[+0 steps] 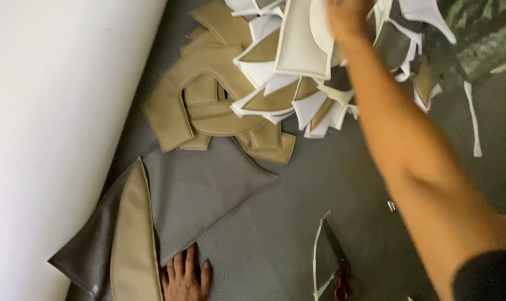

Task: The person uses shears to cut along marked outlines on several pieces of beige and gray material. They trim the edges of each piece, rotate them as needed, and place the finished cutouts aside on the floor.

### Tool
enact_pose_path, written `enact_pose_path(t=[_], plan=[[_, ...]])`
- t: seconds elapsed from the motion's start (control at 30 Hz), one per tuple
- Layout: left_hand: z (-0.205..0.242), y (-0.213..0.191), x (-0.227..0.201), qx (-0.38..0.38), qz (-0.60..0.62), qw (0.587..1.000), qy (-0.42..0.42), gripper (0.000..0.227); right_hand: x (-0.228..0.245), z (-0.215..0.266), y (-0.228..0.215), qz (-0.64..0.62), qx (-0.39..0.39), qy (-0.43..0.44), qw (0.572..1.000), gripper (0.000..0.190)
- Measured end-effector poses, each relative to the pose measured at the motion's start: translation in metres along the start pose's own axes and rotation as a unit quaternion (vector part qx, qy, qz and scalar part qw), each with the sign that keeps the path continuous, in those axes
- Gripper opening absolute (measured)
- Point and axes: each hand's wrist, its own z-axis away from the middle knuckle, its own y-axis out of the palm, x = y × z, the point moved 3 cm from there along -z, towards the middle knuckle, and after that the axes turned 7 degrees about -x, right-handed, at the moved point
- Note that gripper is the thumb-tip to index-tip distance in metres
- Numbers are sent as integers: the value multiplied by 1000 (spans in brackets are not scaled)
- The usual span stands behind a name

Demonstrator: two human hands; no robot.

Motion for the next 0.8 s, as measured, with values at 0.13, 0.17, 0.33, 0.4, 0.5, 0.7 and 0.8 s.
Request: enact_pose_path(t=[0.13, 0.17, 0.33, 0.4, 0.5, 0.7, 0.8], plan=[[6, 1, 2, -12, 11, 1000, -1, 75, 9, 65, 18, 43, -14, 99, 994, 93], [6, -1, 1, -25, 15, 1000, -3, 74, 15, 79, 21, 87, 28, 167, 982, 96], [3, -16, -4, 4, 29, 1000, -12, 72, 61, 154, -35, -354, 101, 412, 834, 51], [-1, -24, -7, -34, 39, 999, 9, 72, 90, 202, -89, -539, 63, 464, 700, 54], [1, -27, -12, -71, 66, 995, 16, 67, 137, 304, -175, -755, 222, 568, 240, 55], [5, -26, -6, -84, 54, 994, 52, 67, 209, 488, -309, -774, 305, 548, 87, 76], [19, -22, -2, -97, 82, 991, 52, 66, 232, 565, -365, -745, 330, 578, 37, 74]])
